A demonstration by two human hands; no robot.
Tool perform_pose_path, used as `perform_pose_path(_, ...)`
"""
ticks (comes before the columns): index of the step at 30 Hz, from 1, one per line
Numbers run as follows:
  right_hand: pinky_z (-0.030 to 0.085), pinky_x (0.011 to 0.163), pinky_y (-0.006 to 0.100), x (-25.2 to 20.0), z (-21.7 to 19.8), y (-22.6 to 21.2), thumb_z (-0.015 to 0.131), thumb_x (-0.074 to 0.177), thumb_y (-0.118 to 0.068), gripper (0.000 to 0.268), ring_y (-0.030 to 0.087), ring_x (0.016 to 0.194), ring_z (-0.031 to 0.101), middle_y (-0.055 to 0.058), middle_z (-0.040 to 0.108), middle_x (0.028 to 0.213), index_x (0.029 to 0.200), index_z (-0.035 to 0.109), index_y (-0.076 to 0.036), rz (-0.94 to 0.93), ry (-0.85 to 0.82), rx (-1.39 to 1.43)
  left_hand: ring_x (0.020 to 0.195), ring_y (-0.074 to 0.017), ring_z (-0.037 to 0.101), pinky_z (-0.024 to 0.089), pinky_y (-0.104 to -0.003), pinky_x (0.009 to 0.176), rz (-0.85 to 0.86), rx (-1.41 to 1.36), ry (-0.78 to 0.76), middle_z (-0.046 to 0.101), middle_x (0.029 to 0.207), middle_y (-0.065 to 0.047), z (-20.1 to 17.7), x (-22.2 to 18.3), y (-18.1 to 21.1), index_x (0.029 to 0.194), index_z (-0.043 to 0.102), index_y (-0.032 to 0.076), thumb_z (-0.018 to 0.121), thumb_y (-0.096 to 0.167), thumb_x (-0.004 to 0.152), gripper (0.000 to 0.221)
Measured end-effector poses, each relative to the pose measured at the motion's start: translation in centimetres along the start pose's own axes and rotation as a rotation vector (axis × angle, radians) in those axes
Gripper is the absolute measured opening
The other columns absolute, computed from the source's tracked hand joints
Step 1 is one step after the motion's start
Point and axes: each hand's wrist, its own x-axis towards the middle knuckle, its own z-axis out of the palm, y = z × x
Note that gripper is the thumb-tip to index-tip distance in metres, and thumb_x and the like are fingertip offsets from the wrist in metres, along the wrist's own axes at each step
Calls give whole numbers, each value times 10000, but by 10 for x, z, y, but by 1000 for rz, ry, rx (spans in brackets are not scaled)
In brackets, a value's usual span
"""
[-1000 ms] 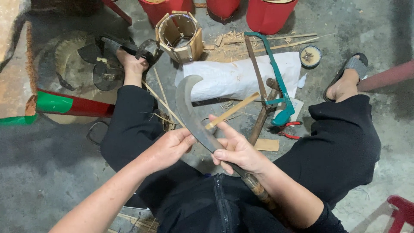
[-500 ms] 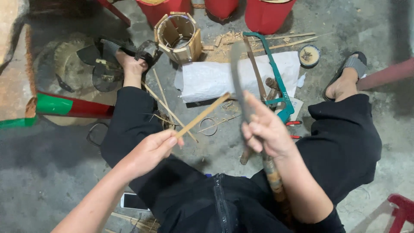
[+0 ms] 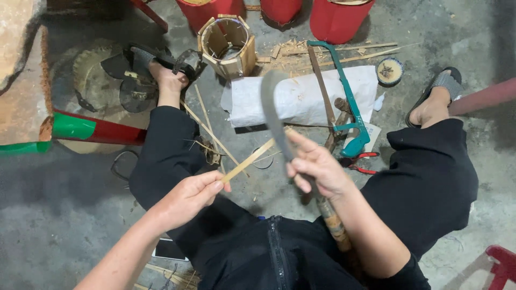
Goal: The person is sitting on the floor using a curved sickle to shave and thin out bamboo strips for crafting.
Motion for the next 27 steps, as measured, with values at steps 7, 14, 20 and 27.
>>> perform_pose_path(7,496,351,237,-2,20,-66,591,951,-57,677,154,376,556,146,585,687,1584,352,-43,-86,-36,-29,867,-322,644,506,-417,799,575,674,718,672,882,-122,-30,-27,24,978,768,94,648,92,972,119)
perform_pose_path(14,364,352,174,3,52,-51,681,848,27,736,92,472,509,67,602,674,1530,406,56,162,11,172,978,-220,585,495,-326,890,858,229,1232,636,1148,-150,-21,-20,74,1168,643,-36,698,-206,1036,222)
perform_pose_path(20,437,318,228,2,48,-27,736,852,-20,805,126,308,495,124,540,559,1546,344,97,18,-66,88,923,-195,719,549,-307,886,467,-872,849,745,970,-86,53,71,23,1092,667,87,658,33,962,142)
perform_pose_path(27,465,347,225,3,43,-34,740,874,-74,814,126,343,505,125,554,569,1580,347,24,43,-29,-6,799,-163,687,563,-263,815,367,-1208,914,687,863,-47,38,68,0,956,627,150,606,62,928,94)
